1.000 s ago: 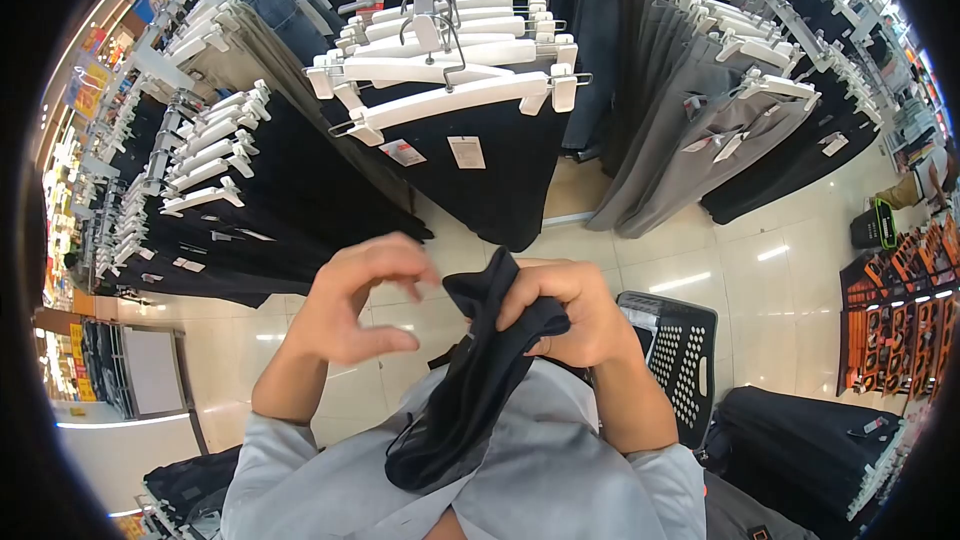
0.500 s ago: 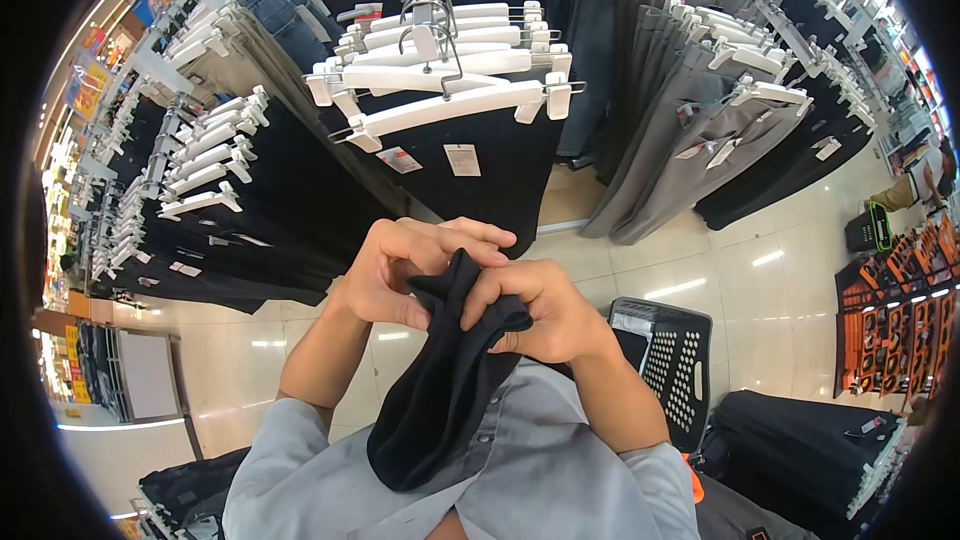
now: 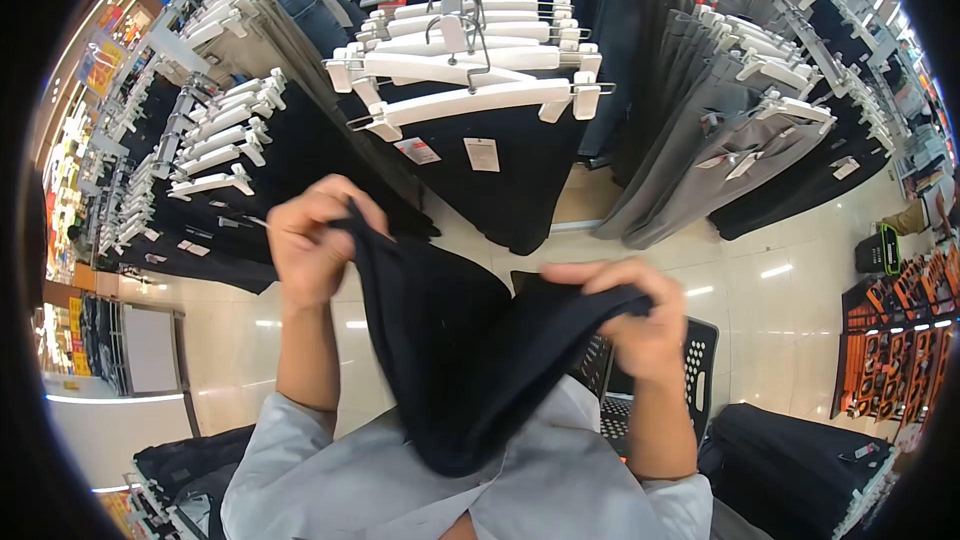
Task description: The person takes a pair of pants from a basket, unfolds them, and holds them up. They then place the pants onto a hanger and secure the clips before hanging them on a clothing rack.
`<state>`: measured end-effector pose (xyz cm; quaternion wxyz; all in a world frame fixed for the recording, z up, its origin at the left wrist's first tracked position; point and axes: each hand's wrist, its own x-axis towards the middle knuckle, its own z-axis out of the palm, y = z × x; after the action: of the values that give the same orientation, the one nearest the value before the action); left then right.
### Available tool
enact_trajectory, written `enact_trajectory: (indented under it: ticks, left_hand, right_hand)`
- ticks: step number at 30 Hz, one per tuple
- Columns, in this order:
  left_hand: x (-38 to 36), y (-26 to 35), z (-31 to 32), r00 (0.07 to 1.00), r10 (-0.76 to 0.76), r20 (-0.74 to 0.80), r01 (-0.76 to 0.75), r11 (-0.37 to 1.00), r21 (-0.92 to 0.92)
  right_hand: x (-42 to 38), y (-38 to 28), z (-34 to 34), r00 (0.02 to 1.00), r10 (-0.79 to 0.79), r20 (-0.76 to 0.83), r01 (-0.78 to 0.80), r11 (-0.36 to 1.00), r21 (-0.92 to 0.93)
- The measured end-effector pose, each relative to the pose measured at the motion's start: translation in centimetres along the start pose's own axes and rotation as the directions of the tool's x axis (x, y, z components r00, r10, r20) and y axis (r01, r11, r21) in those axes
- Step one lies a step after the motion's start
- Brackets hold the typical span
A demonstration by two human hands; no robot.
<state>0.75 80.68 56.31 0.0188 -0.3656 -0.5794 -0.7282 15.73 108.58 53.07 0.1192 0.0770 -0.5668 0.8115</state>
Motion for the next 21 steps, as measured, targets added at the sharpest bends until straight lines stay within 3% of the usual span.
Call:
enact_trajectory:
  ticks: [2,5,8,11,15,21]
  left_hand:
    - [-1.2,0.3,-3.4,0.987,0.007,-0.163,0.001,0.999,0.047]
    - [-2.8,1.5,-6.5,0.919,-0.051,-0.391,0.07,0.997,0.034]
    - [-3.5,1.3,-5.9,0.859,-0.039,-0.51,0.068,0.997,0.037]
    - [-3.7,0.4,-6.0,0.802,-0.115,-0.586,0.095,0.993,-0.066]
    - [-4.5,-1.2,-7.8,0.772,-0.124,-0.623,0.12,0.992,-0.049]
    - [-4.7,-2.8,-9.5,0.727,-0.146,-0.672,0.067,0.988,-0.141]
  right_hand:
    - [-0.3,-0.5,-1.3,0.979,-0.088,-0.183,0.095,0.995,0.033]
    - [-1.1,-0.2,-4.5,0.862,-0.107,-0.495,0.11,0.994,-0.022]
    - [-0.9,1.7,-6.3,0.866,-0.083,-0.494,0.026,0.992,-0.121]
    - [1.2,1.0,-5.0,0.855,0.031,-0.517,-0.057,0.998,-0.035]
    - [2.5,1.5,-5.0,0.861,0.022,-0.509,-0.128,0.976,-0.175]
    - [4.7,2.5,-2.8,0.824,-0.021,-0.567,-0.118,0.971,-0.207]
